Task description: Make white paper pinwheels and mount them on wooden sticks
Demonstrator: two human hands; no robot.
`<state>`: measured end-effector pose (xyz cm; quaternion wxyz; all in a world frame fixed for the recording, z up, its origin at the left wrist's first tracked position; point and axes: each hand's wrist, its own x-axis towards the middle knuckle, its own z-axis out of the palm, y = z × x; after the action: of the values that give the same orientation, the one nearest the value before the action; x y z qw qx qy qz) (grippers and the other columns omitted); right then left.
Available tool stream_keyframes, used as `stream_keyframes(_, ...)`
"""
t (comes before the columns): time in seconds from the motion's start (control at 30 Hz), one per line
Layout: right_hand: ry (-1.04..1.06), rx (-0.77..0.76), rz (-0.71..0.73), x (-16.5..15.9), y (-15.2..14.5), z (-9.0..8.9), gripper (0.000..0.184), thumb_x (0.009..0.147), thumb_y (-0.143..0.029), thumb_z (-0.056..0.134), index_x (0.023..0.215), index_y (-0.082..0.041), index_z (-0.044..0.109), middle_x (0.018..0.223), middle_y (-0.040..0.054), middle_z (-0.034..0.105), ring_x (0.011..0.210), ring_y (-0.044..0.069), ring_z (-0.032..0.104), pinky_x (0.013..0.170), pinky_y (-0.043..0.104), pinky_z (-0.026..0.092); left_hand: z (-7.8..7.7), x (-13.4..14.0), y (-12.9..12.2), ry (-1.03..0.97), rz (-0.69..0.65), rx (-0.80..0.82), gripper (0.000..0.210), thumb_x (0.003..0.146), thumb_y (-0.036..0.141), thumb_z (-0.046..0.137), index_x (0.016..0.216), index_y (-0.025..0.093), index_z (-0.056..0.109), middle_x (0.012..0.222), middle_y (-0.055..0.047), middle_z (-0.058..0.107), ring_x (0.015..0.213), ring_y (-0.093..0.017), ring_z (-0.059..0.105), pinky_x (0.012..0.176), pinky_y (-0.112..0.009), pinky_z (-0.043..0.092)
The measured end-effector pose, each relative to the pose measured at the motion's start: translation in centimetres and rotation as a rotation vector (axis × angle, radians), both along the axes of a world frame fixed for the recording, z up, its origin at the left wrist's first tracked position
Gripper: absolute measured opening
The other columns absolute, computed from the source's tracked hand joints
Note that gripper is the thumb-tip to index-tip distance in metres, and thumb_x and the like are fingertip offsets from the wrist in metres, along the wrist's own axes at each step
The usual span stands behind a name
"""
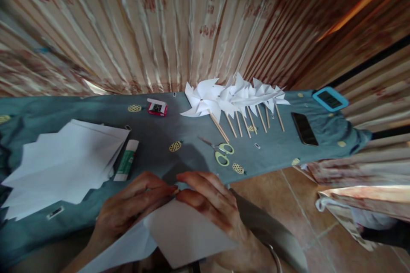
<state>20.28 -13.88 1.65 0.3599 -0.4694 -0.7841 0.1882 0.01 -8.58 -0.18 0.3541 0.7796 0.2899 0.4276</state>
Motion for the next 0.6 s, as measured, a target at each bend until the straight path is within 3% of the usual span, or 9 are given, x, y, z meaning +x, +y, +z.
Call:
stream_keyframes(0.27, 0.013, -0.051, -0.041, -0.3, -0.1, 0.1, 0.034, 0.091, -0.017, 0.050, 0.123, -0.026, 0.057, 0.132, 0.0067, 0.057, 0.119, 0.024, 0.055, 0.095, 0.044, 0.053, 1.3, -0.1, 0.8, -0.009, -0.048, -0.045, 0.026, 0.092, 0.012, 0.051, 0.109, 0.024, 0.066, 0.086, -0.003, 0.066, 0.079, -0.012, 0.064, 0.066, -0.020, 0.052)
stream_keyframes(0.43, 0.010, -0.043, -0.073, -0.6, -0.1, 0.3, 0.040, 0.089, -0.016, 0.050, 0.127, -0.029, 0.053, 0.131, 0.0063, 0.058, 0.119, 0.026, 0.055, 0.093, 0.048, 0.053, 1.2, -0.4, 0.8, -0.003, -0.038, -0.047, 0.024, 0.091, 0.011, 0.051, 0.106, 0.021, 0.068, 0.085, -0.004, 0.066, 0.079, -0.013, 0.064, 0.066, -0.021, 0.053)
stream_keyframes(0.6, -0.048, -0.046, -0.089, -0.8, -0.2, 0.2, 0.051, 0.088, -0.020, 0.054, 0.137, -0.031, 0.044, 0.138, 0.0054, 0.053, 0.126, 0.026, 0.049, 0.102, 0.048, 0.048, 1.1, -0.6, 0.8, 0.023, -0.026, -0.058, 0.023, 0.091, 0.010, 0.052, 0.103, 0.020, 0.068, 0.086, -0.004, 0.066, 0.079, -0.012, 0.063, 0.067, -0.020, 0.052)
